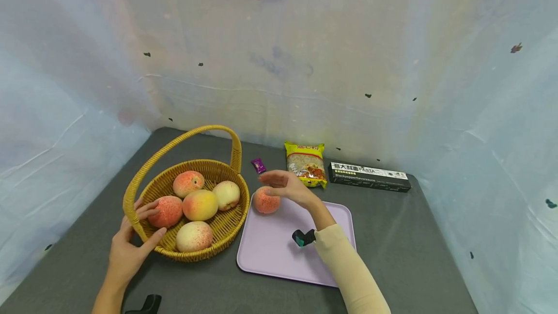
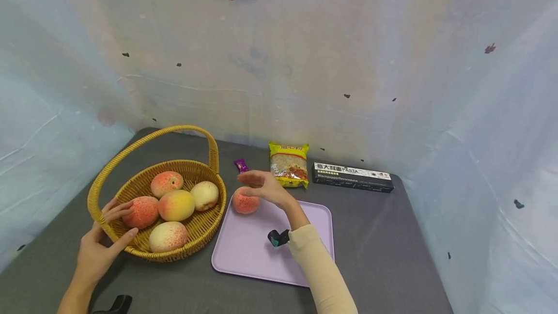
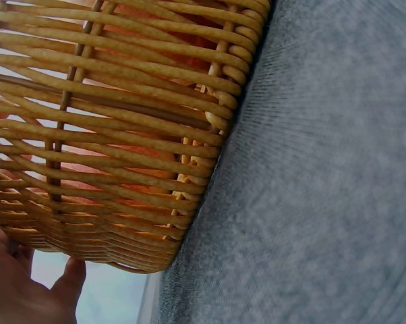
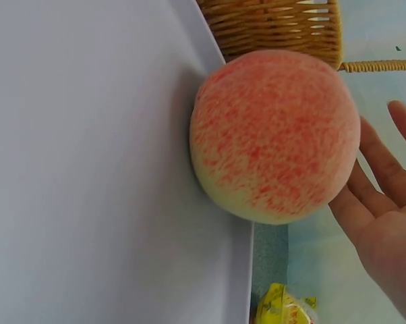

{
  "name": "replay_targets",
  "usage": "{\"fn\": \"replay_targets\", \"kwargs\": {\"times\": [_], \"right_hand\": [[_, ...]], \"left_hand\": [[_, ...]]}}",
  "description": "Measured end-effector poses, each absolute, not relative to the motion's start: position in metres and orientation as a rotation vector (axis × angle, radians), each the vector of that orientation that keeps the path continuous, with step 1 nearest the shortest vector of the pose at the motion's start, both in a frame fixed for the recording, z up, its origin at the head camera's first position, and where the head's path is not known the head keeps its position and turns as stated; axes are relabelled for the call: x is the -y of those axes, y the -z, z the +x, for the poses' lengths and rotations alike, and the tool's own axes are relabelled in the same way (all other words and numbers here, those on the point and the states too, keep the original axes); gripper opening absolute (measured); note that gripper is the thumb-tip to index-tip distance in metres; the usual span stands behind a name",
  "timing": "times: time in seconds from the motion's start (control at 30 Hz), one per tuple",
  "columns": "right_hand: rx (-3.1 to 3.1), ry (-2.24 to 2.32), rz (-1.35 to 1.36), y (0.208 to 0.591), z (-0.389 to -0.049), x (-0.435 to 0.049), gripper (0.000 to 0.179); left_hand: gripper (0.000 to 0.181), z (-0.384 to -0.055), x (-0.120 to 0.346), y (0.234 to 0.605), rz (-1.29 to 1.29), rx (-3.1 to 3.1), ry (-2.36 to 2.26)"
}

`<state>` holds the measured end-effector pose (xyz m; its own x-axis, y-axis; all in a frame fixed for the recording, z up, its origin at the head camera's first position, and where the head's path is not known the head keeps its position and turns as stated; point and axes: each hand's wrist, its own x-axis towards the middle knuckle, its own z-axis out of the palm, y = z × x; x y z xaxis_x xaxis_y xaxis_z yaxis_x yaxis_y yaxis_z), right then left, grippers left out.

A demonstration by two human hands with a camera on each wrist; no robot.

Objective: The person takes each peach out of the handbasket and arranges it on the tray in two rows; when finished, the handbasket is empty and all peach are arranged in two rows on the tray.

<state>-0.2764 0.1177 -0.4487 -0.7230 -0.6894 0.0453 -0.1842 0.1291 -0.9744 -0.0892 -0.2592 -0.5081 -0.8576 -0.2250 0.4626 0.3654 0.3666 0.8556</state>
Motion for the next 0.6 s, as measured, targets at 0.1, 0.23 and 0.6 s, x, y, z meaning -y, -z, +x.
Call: {"fn": "replay_targets", "kwargs": {"times": [0.1, 0.23, 0.6], "right_hand": [[-1.982, 1.633, -0.863, 0.447, -0.276, -0.116, 0.046], [-1.961, 1.653, -0.880, 0.445, -0.276, -0.113, 0.045], [-1.881, 1.665, -0.960, 0.433, -0.269, -0.091, 0.047]], "left_hand": [[0.052, -0.089, 0.259, 0.508, -0.119, 2.123, 1.526], [0.052, -0.089, 0.259, 0.508, -0.126, 2.119, 1.534], [0.052, -0.091, 0.261, 0.512, -0.121, 2.114, 1.514]]}}
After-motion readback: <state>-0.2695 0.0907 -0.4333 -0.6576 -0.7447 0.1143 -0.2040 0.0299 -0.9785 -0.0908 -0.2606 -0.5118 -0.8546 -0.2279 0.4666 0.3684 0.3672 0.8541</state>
